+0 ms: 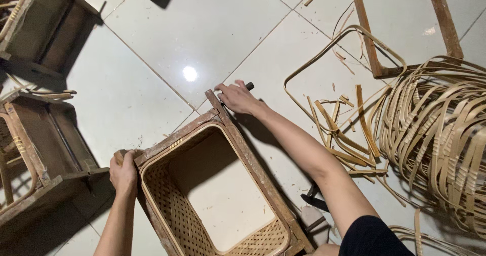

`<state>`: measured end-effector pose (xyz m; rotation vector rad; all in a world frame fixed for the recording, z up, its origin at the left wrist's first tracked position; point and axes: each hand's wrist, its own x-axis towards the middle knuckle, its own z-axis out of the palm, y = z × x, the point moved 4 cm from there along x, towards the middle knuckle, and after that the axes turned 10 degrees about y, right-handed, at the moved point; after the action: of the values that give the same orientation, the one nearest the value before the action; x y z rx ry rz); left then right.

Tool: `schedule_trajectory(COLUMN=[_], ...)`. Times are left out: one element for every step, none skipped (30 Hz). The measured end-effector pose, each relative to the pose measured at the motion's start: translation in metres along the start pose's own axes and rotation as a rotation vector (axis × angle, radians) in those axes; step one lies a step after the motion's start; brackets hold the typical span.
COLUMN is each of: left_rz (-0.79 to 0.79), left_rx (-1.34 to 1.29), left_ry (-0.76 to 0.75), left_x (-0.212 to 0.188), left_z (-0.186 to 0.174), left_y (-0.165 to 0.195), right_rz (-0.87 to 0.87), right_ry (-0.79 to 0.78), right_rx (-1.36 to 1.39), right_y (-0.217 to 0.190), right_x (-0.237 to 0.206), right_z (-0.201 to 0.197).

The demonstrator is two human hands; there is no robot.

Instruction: The person assembles a rectangular woven basket by fitting a pre-woven body into a wooden mold, securing it with a hammer, and then inserting a flexible frame and a woven liner. The person uses a hammer to tap the mold and adjusts the components by hand.

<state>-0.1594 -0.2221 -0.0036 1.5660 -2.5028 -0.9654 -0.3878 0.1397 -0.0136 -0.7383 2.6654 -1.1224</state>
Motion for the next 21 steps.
schedule_trajectory(left_rz=[0.024, 0.043, 0.056, 0.035, 0.023, 0.016, 0.013, 0.006, -0.003, 0.004, 0.012, 0.023, 0.038, 0.051, 0.057, 0.039, 0.023, 0.009, 0.022, 0.035, 0.041], left_rx=[-0.007, -0.012, -0.021, -0.02, -0.017, -0.019, -0.005, 0.01, 0.014, 0.003, 0.001, -0.006, 0.0, 0.009, 0.014, -0.01, -0.025, -0.038, -0.015, 0.006, 0.031], left_ry=[0.006, 0.012, 0.018, 0.015, 0.016, 0.019, 0.014, 0.009, 0.008, 0.013, 0.014, 0.016, 0.015, 0.012, 0.012, 0.01, 0.003, -0.004, 0.001, 0.007, 0.011], left_x=[0.0, -0.001, -0.001, -0.002, -0.002, -0.002, -0.002, -0.003, -0.003, -0.003, -0.003, -0.004, -0.004, -0.005, -0.005, -0.006, -0.006, -0.007, -0.008, -0.009, -0.01], left_z=[0.0, 0.0, -0.001, 0.0, 0.0, 0.0, 0.0, 0.0, 0.0, -0.001, -0.001, -0.001, -0.001, -0.001, -0.001, -0.001, -0.001, -0.001, -0.001, -0.001, -0.002], left_y=[0.001, 0.002, 0.003, 0.003, 0.003, 0.003, 0.004, 0.004, 0.004, 0.005, 0.006, 0.007, 0.008, 0.009, 0.009, 0.009, 0.008, 0.008, 0.009, 0.01, 0.01], right_rz=[0.146, 0.291, 0.178, 0.068, -0.044, -0.033, -0.017, -0.002, -0.027, -0.045, -0.054, -0.054, -0.057, -0.058, 0.013, 0.081, 0.157, 0.178, 0.194, 0.208, 0.096], right_ry=[-0.061, -0.129, -0.075, -0.021, 0.04, 0.043, 0.042, 0.036, 0.036, 0.036, 0.034, 0.023, 0.016, 0.007, -0.013, -0.036, -0.06, -0.082, -0.097, -0.11, -0.03], right_rx=[0.13, 0.262, 0.161, 0.062, -0.034, 0.0, 0.035, 0.071, 0.04, 0.011, -0.013, -0.011, -0.01, -0.007, 0.012, 0.028, 0.047, 0.043, 0.036, 0.028, 0.025], right_y=[0.005, 0.009, 0.008, 0.006, 0.004, 0.005, 0.006, 0.006, 0.006, 0.005, 0.004, 0.003, 0.002, 0.0, 0.002, 0.005, 0.008, 0.009, 0.011, 0.013, 0.009], right_x=[0.0, -0.002, 0.0, 0.001, 0.002, 0.002, 0.003, 0.002, 0.002, 0.002, 0.001, 0.0, -0.001, -0.001, -0.002, -0.003, -0.004, -0.004, -0.005, -0.005, -0.003], right_z=[0.003, 0.006, 0.003, 0.001, -0.002, -0.003, -0.003, -0.004, -0.005, -0.005, -0.005, -0.005, -0.004, -0.004, -0.003, -0.002, 0.0, 0.001, 0.002, 0.002, -0.002])
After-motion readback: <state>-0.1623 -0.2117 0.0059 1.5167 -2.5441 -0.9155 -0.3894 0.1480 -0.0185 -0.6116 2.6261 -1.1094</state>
